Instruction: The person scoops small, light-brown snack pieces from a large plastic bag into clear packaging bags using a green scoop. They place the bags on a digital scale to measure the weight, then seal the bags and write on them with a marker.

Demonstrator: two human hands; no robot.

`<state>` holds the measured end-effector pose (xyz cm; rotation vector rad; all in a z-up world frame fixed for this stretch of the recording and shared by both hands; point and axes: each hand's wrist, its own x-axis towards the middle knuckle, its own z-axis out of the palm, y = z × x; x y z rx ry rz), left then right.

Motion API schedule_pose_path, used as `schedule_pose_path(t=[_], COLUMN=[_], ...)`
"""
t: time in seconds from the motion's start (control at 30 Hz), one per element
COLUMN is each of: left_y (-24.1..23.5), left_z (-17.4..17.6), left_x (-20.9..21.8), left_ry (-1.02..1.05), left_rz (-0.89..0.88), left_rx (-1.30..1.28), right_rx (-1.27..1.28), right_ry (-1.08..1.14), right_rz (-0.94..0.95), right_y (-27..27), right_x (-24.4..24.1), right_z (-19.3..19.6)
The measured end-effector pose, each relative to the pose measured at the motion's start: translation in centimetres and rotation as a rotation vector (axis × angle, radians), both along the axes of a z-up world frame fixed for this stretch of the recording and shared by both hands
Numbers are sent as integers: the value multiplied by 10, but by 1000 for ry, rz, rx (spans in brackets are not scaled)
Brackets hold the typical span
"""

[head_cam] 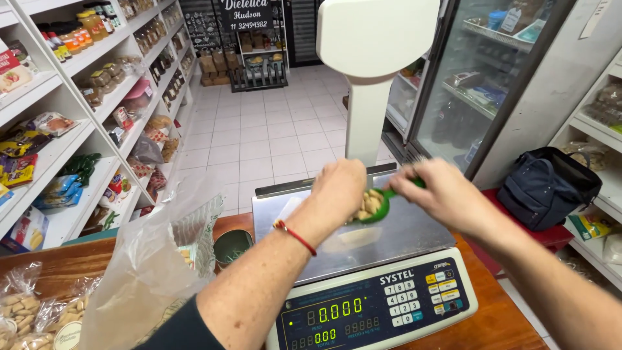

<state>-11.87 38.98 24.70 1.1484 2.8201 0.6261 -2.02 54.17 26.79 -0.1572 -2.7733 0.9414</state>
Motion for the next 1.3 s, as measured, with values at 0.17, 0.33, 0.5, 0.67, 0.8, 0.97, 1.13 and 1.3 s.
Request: schedule_pose_path(t=[0.17, 0.33, 0.5, 0.67, 0.8, 0.97, 1.13, 1.3], left_y=[4, 8, -27, -40, -31, -12, 18, 27], left_z=[17, 24, 86, 112, 106, 94, 33, 18], left_x=[-33, -85, -55, -35, -45, -71, -36, 3], left_ry=[-18, -48, -242, -45, 185, 693, 607, 314], left_rz=[29, 94, 130, 66, 10, -31, -103, -184], left_rx=[28, -124, -88, -199, -119, 48, -38, 172], right_rx=[426, 717, 736, 770, 731, 610, 491, 532], right_ry=[10, -39, -15, -8, 142, 325, 96, -4], right_rz=[80, 173, 177, 169, 254, 206, 70, -183], right_y=[-19, -41, -66, -79, -72, -56, -35, -29], right_x=[-46, -72, -56, -35, -25, -20, -1, 51], right_z=[50, 90, 132, 146, 140, 127, 88, 69])
